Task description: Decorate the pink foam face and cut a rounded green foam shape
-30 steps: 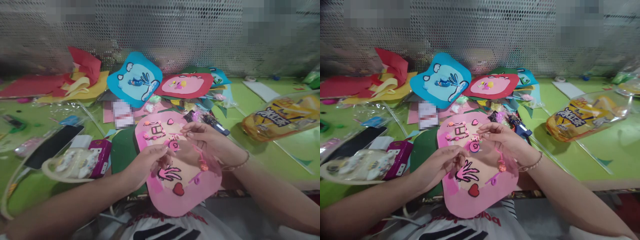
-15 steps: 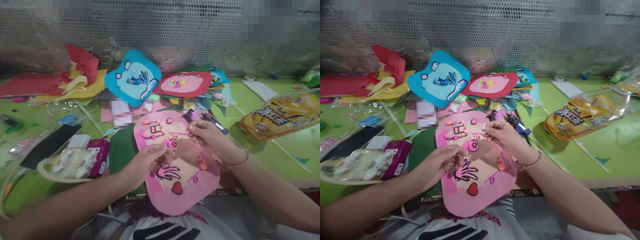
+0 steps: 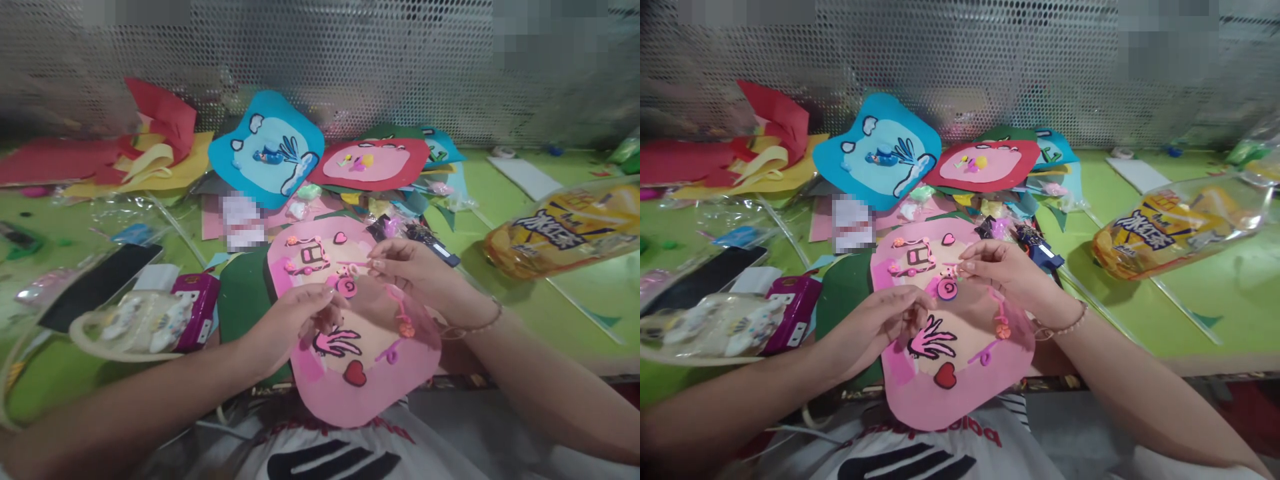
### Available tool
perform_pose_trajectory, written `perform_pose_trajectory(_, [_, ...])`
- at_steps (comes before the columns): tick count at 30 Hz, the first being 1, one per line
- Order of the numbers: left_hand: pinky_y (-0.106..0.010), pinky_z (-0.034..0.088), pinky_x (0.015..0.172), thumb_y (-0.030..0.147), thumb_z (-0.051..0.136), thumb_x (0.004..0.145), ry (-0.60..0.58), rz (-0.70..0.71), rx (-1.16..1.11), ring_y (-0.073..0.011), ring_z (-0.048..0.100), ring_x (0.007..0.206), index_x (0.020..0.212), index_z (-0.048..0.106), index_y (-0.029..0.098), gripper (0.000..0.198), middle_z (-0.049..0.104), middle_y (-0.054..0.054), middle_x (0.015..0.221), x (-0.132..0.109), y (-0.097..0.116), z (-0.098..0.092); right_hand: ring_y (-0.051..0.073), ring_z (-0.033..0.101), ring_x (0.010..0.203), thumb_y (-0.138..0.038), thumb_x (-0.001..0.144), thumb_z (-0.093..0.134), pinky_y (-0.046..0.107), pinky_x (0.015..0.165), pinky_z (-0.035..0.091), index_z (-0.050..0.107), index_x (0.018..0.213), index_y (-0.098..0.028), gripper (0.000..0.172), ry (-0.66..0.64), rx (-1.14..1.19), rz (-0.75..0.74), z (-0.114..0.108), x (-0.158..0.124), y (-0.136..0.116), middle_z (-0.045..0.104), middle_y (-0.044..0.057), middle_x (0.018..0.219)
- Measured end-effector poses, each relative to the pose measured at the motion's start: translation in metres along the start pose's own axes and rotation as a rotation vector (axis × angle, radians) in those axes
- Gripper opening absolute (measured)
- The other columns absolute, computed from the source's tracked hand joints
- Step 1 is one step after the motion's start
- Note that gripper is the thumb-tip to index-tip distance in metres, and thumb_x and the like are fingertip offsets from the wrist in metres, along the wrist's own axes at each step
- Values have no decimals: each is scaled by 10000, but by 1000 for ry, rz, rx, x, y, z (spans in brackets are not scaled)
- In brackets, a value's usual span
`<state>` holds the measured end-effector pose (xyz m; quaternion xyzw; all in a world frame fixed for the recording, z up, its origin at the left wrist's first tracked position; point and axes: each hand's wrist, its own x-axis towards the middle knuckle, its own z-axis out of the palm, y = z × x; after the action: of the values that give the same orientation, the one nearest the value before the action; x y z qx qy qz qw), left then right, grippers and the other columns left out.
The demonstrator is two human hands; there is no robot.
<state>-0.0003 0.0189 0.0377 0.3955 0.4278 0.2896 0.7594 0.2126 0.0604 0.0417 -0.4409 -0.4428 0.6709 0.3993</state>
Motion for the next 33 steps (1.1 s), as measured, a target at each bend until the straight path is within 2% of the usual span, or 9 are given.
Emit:
perform_pose_trajectory(5, [-190, 226, 411, 423, 561, 790, 11, 6, 10, -79, 450, 539, 789, 624, 126, 304, 532, -20, 650, -2, 2, 3, 28, 445, 415, -375, 710, 720, 160, 410, 363, 607, 645, -163, 248, 47, -74, -13, 3, -3, -1, 535, -49, 497])
perform_pose_trajectory(8, [-191, 227, 417, 421, 570, 783, 19, 8, 7, -81, 453, 548, 776, 626, 124, 302, 540, -26, 652, -2, 2, 3, 25, 423, 383, -365, 690, 735, 163, 383, 342, 604, 625, -164, 249, 44, -83, 1, 6, -4, -3, 532, -50, 476])
perform_pose_trajectory(14, [-190, 245, 432, 433, 576, 779, 29, -4, -14, -83, 447, 552, 776, 626, 130, 308, 536, -23, 644, -1, 1, 3, 86, 607, 584, -242, 587, 802, 210, 552, 490, 671, 704, -189, 184, 14, -86, -33, 4, -4, -4, 659, -11, 665])
perform_pose_trajectory(21, [-187, 255, 427, 470, 553, 788, 25, 22, 28, -88, 454, 554, 775, 603, 134, 340, 534, -28, 662, -1, 1, 2, 160, 669, 790, -209, 555, 810, 303, 738, 531, 680, 722, -212, 212, 22, -110, -45, 0, -2, 1, 701, 6, 782])
perform_pose_trajectory(23, [-199, 305, 458, 473, 501, 821, 31, 78, 164, -100, 469, 578, 822, 610, 141, 349, 545, -34, 692, 0, 1, 1, 159, 670, 793, -221, 568, 805, 301, 745, 535, 688, 741, -210, 209, 16, -120, -37, 0, -1, 1, 704, 11, 787])
perform_pose_trajectory(26, [-274, 427, 645, 399, 461, 858, 73, 312, 631, -156, 525, 758, 1007, 626, 170, 319, 580, -63, 848, 1, -1, -2, 146, 669, 766, -265, 610, 785, 292, 734, 541, 694, 766, -206, 190, 10, -124, -32, 0, 0, 1, 704, 17, 779])
perform_pose_trajectory(29, [-393, 416, 825, 332, 447, 865, 115, 567, 1194, -226, 498, 954, 1230, 540, 190, 403, 558, -100, 1013, 2, -9, -4, 139, 665, 757, -287, 626, 775, 283, 727, 543, 694, 790, -204, 201, 3, -137, -43, -1, -1, 2, 704, 19, 788])
perform_pose_trajectory(31, [-435, 402, 842, 330, 429, 874, 129, 636, 1471, -254, 480, 987, 1312, 466, 171, 468, 536, -125, 1064, 3, -15, -5, 137, 664, 760, -293, 633, 769, 281, 728, 542, 692, 793, -200, 201, -3, -147, -57, -1, -1, 2, 703, 19, 794])
perform_pose_trajectory(33, [-444, 400, 839, 340, 410, 886, 126, 655, 1638, -264, 477, 993, 1345, 423, 159, 494, 524, -144, 1106, 4, -19, -5, 138, 663, 764, -294, 639, 765, 279, 724, 540, 692, 798, -196, 201, -20, -157, -65, -2, -1, 3, 703, 20, 798])
